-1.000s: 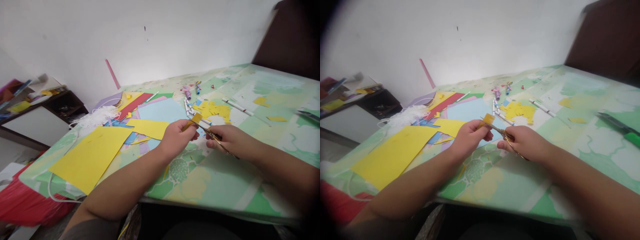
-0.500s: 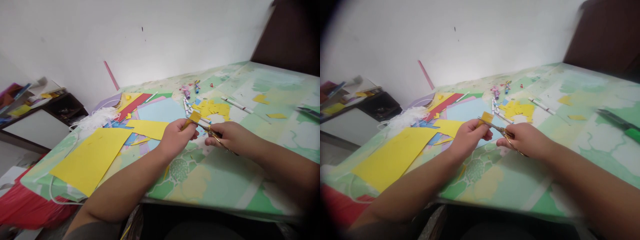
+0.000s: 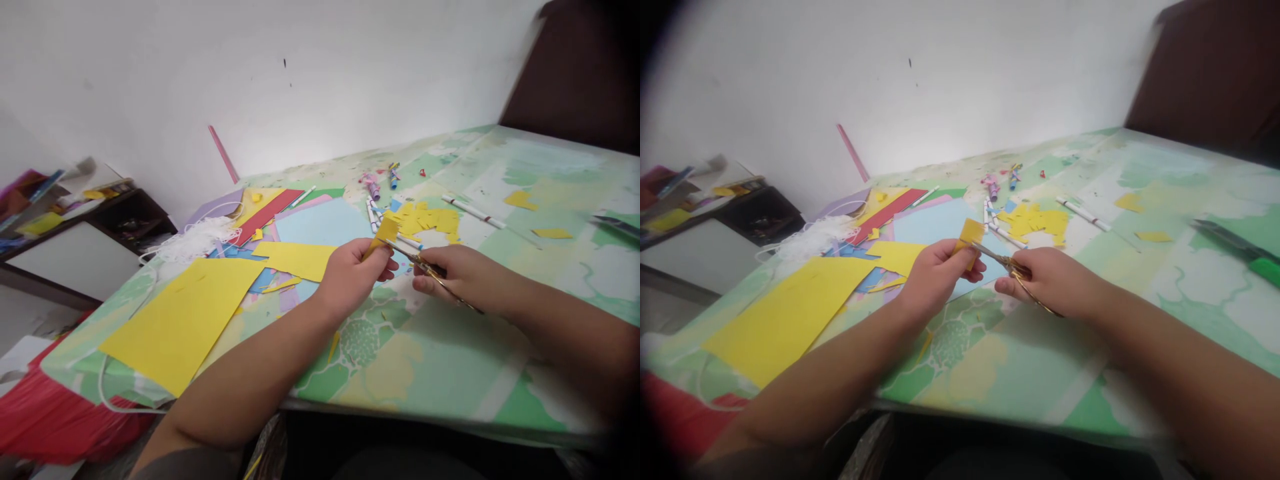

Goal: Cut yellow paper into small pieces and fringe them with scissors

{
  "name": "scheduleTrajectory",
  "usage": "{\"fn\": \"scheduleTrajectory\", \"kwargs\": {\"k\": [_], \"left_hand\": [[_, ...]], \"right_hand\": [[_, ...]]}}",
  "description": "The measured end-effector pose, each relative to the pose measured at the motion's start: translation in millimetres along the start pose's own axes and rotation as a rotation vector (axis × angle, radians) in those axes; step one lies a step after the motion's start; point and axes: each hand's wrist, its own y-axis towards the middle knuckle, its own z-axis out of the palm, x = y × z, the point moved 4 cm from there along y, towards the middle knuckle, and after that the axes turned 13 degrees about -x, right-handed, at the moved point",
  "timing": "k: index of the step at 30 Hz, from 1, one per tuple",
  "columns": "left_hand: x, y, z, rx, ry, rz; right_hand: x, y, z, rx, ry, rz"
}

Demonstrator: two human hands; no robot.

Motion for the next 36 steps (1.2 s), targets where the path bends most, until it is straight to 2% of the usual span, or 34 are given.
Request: {"fn": "scheduleTrajectory", "kwargs": {"k": [10, 18, 25, 36], "left_hand": [[-1.4, -2.0, 1.2, 0.029, 0.017, 0.035], [-3.5, -2.0, -4.7, -0.084, 0.076, 0.104], [-2.7, -4.3, -2.8, -0.037, 0.165, 0.158], [-6.4, -5.4, -3.4, -0.03, 0.211, 0.227]], "right_hand": [[1.7, -0.3, 1.7, -0.004, 0.037, -0.039], [2.3, -1.8, 2.0, -0.002, 0.04, -0.052], [3.9, -1.7, 1.7, -0.029, 0.027, -0.084], [7.2, -1.5, 0.2, -0.027, -0.021, -0.089]]}}
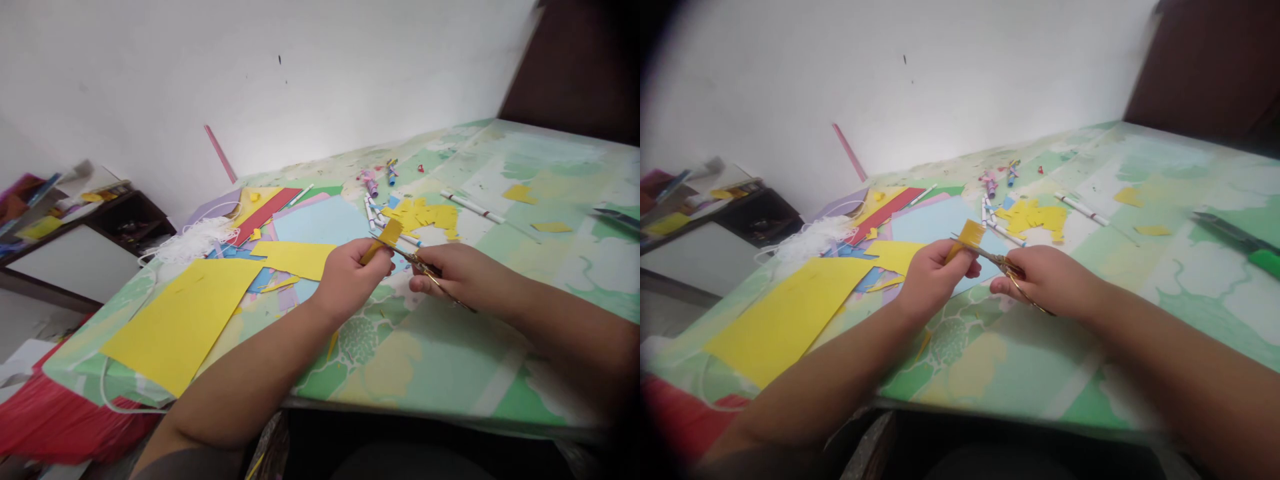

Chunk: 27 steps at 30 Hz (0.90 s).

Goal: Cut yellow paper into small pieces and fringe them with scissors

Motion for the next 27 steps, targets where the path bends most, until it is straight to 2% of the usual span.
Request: {"fn": "scheduleTrajectory", "kwargs": {"k": [8, 21, 27], "left_hand": [[-0.3, -0.3, -0.3, 0.005, -0.023, -0.009], [3.6, 1.9, 3.2, 0.058, -0.115, -0.113], [-0.4, 1.9, 0.6, 0.006, -0.14, -0.088]], "right_hand": [[1.5, 1.6, -2.5, -0.013, -0.005, 0.027], [-3.5, 2.1, -3.7, -0.031, 0.023, 0.079], [-6.8, -0.3, -0.7, -0.012, 0.078, 0.036]]}}
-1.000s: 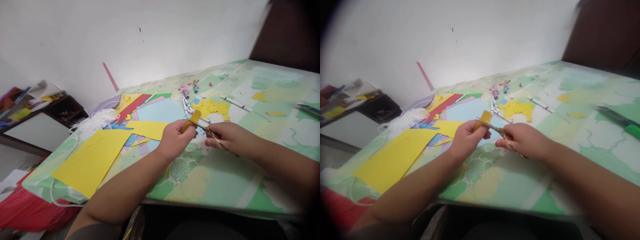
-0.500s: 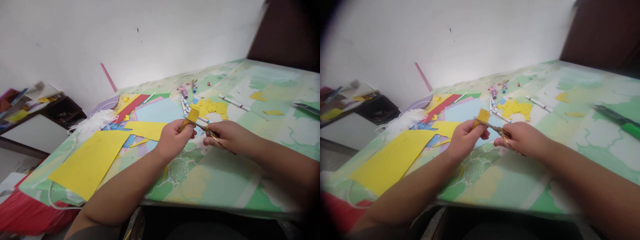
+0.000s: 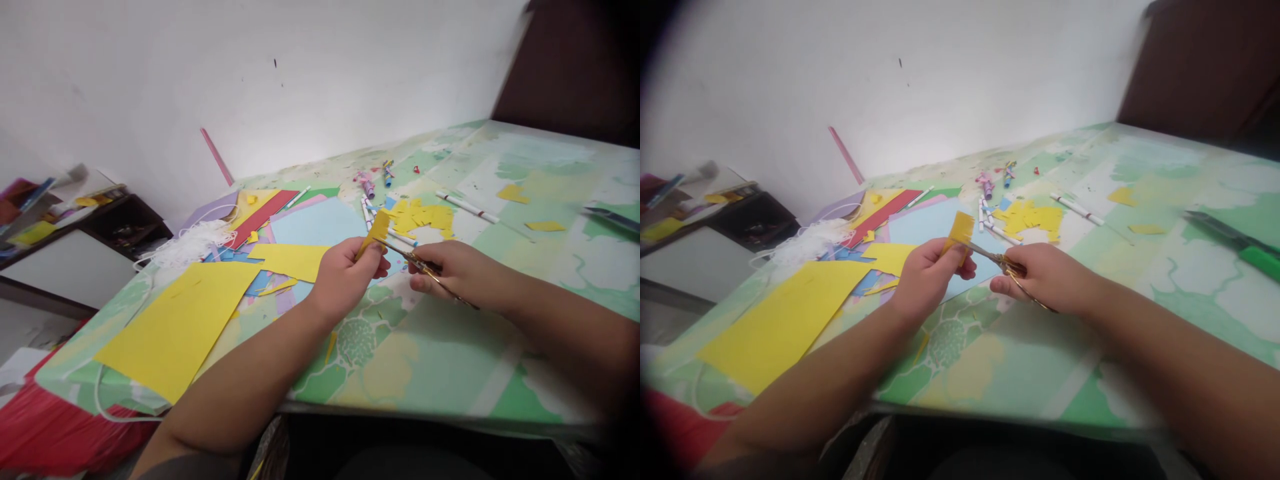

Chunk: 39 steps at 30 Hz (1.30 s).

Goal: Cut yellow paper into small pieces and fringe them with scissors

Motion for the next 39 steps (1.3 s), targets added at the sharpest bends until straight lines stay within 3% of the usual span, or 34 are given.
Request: {"fn": "scheduleTrajectory", "kwargs": {"k": [20, 27, 34, 39], "left_hand": [[-0.5, -3.4, 3.0, 0.011, 0.046, 0.032], [1.0, -3.2, 2.5, 0.014, -0.02, 0.001], [2.3, -1.5, 2.8, 0.038, -0.047, -0.022], [0.0, -1.6, 0.0, -0.018, -0.022, -0.005]], "right_hand": [[2.6, 0.1, -0.2, -0.017, -0.004, 0.017], [7.5, 1.5, -4.1, -0.01, -0.062, 0.098], [6.6, 1.3, -4.3, -0.025, -0.097, 0.028], [3.6, 0.0, -2.0, 0.023, -0.033, 0.004]]}}
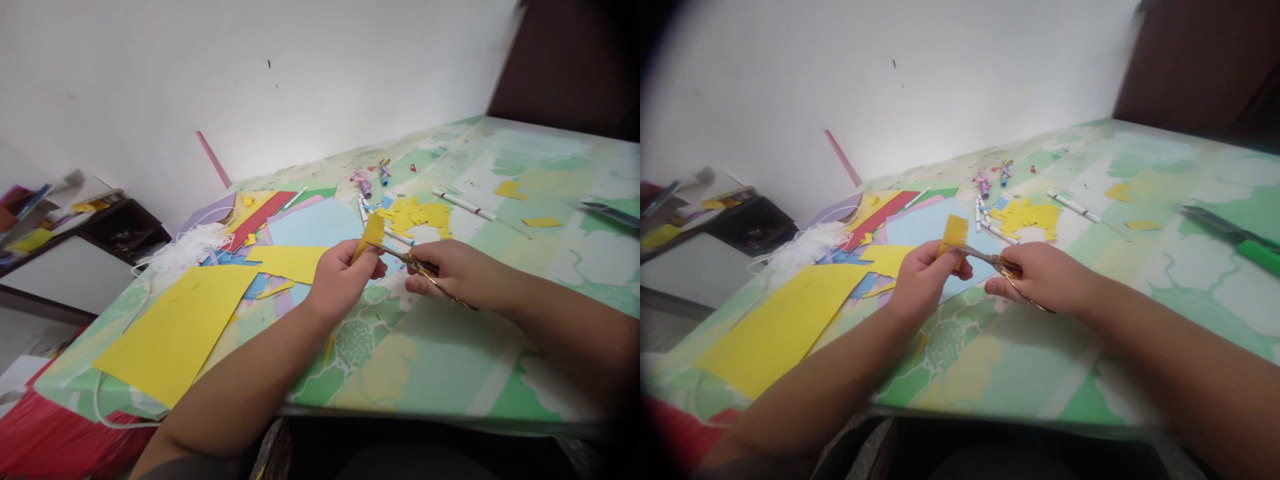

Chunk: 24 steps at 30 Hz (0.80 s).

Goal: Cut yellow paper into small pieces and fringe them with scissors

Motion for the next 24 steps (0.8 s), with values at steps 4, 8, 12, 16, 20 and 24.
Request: {"fn": "scheduleTrajectory", "kwargs": {"k": [4, 8, 12, 16, 20, 24], "left_hand": [[-1.3, 0.1, -2.3, -0.043, 0.002, 0.007], [-0.2, 0.6, -2.5, -0.052, -0.012, 0.005], [1.5, 0.8, -1.7, -0.04, -0.021, -0.004], [2.0, 0.6, -1.0, -0.017, -0.025, -0.003], [2.4, 0.9, -0.7, -0.009, -0.023, 0.007], [2.9, 1.7, -1.1, -0.009, -0.014, 0.028]], "right_hand": [[-1.7, -0.1, 0.0, -0.01, 0.032, 0.012], [-1.7, -0.3, -0.1, -0.019, 0.045, 0.028], [-1.1, -0.4, 0.1, -0.015, 0.028, 0.03], [-0.3, -0.1, 0.4, -0.007, 0.009, 0.017], [0.7, 0.6, 0.5, 0.005, 0.015, 0.016], [2.0, 1.0, -0.1, 0.001, 0.003, 0.01]]}}
